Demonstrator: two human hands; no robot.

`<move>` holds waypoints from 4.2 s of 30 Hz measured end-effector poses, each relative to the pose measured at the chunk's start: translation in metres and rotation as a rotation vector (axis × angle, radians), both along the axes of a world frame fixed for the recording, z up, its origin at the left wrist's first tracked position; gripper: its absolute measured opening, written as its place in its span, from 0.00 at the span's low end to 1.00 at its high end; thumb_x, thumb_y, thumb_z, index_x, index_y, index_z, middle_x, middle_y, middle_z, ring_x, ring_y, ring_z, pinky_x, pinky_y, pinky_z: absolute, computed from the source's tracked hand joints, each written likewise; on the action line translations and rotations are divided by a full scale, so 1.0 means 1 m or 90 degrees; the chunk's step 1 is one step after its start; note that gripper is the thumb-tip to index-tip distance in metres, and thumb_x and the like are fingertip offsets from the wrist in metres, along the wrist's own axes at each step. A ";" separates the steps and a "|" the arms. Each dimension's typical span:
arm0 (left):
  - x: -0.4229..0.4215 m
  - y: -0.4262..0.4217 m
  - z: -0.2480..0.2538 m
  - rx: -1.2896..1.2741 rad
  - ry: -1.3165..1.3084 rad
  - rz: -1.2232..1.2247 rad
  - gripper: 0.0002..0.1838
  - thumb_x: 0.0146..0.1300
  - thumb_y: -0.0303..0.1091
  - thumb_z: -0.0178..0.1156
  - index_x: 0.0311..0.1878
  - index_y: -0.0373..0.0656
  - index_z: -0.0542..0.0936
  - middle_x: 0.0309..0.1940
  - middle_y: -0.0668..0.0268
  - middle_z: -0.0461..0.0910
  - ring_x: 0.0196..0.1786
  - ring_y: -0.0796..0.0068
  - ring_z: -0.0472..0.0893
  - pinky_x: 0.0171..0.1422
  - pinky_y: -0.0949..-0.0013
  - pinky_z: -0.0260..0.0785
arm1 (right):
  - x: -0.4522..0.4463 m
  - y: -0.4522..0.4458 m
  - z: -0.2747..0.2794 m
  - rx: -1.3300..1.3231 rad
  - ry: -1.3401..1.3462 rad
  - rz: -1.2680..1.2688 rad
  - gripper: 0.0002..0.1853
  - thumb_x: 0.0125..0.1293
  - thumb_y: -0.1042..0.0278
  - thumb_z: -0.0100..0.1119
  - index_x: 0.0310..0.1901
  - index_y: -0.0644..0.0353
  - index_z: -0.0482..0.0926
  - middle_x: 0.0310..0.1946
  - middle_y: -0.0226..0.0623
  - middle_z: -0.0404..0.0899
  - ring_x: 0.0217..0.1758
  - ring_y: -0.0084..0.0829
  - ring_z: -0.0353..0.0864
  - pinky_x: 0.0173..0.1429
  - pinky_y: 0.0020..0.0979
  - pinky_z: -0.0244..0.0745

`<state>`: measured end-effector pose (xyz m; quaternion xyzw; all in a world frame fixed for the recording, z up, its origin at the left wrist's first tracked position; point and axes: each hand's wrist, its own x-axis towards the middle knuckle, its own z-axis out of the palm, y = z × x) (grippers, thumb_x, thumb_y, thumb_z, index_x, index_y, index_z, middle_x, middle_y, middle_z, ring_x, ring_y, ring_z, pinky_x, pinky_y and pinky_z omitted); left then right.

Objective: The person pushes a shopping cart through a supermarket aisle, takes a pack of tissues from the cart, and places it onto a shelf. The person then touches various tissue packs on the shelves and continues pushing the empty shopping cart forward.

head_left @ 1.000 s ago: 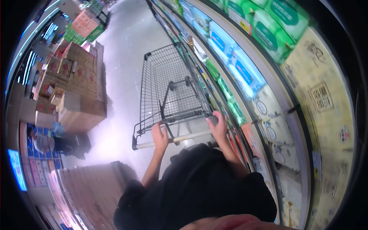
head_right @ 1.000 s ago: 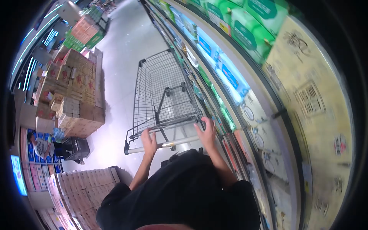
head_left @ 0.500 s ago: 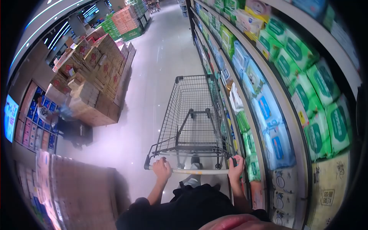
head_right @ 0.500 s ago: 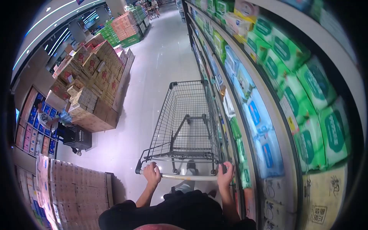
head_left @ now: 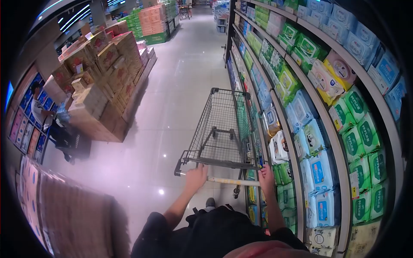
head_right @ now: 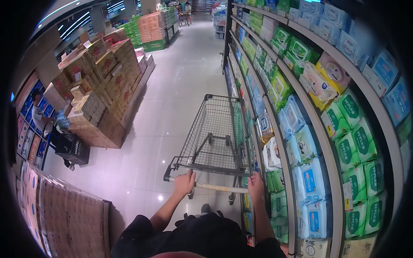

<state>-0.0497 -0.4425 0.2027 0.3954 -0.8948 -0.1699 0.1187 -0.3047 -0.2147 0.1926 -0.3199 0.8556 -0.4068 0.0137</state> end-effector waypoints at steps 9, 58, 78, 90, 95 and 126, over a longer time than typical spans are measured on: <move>-0.075 -0.112 -0.023 -0.070 0.012 0.024 0.22 0.71 0.49 0.44 0.37 0.39 0.76 0.19 0.51 0.79 0.24 0.48 0.80 0.35 0.49 0.71 | -0.074 -0.115 -0.023 0.247 0.026 -0.006 0.13 0.64 0.54 0.56 0.36 0.56 0.79 0.28 0.40 0.83 0.36 0.47 0.82 0.41 0.47 0.75; -0.371 -0.553 -0.018 0.285 -0.062 -0.131 0.14 0.62 0.37 0.59 0.45 0.38 0.79 0.32 0.58 0.84 0.35 0.64 0.84 0.41 0.65 0.75 | -0.369 -0.526 -0.034 0.225 -0.011 -0.020 0.13 0.61 0.56 0.57 0.35 0.58 0.78 0.29 0.43 0.83 0.34 0.47 0.83 0.41 0.47 0.77; -0.440 -0.685 -0.073 0.388 -0.116 -0.280 0.36 0.59 0.53 0.64 0.62 0.38 0.68 0.47 0.45 0.81 0.51 0.52 0.81 0.57 0.60 0.71 | -0.256 -0.657 -0.023 -0.066 -0.056 0.087 0.20 0.58 0.61 0.62 0.50 0.62 0.76 0.33 0.42 0.81 0.42 0.44 0.81 0.60 0.46 0.66; -0.411 -0.645 -0.062 0.350 -0.138 -0.413 0.34 0.56 0.42 0.68 0.61 0.36 0.67 0.41 0.50 0.83 0.45 0.63 0.83 0.49 0.65 0.73 | -0.181 -0.625 -0.026 -0.061 0.091 -0.128 0.27 0.61 0.53 0.62 0.53 0.66 0.72 0.46 0.48 0.78 0.61 0.43 0.72 0.77 0.55 0.41; -0.384 -0.615 -0.049 0.390 -0.120 -0.487 0.34 0.59 0.41 0.65 0.62 0.31 0.65 0.42 0.50 0.83 0.45 0.63 0.83 0.52 0.67 0.72 | -0.138 -0.609 -0.029 -0.061 0.067 -0.225 0.26 0.58 0.56 0.64 0.54 0.63 0.72 0.51 0.44 0.77 0.66 0.39 0.67 0.77 0.55 0.40; -0.574 -0.745 -0.223 0.254 -0.166 -0.649 0.54 0.47 0.44 0.72 0.69 0.28 0.49 0.46 0.43 0.80 0.50 0.43 0.81 0.55 0.55 0.73 | 0.061 -0.609 -0.042 -0.011 -0.196 -0.865 0.28 0.63 0.61 0.61 0.61 0.63 0.67 0.46 0.49 0.80 0.50 0.49 0.79 0.57 0.40 0.71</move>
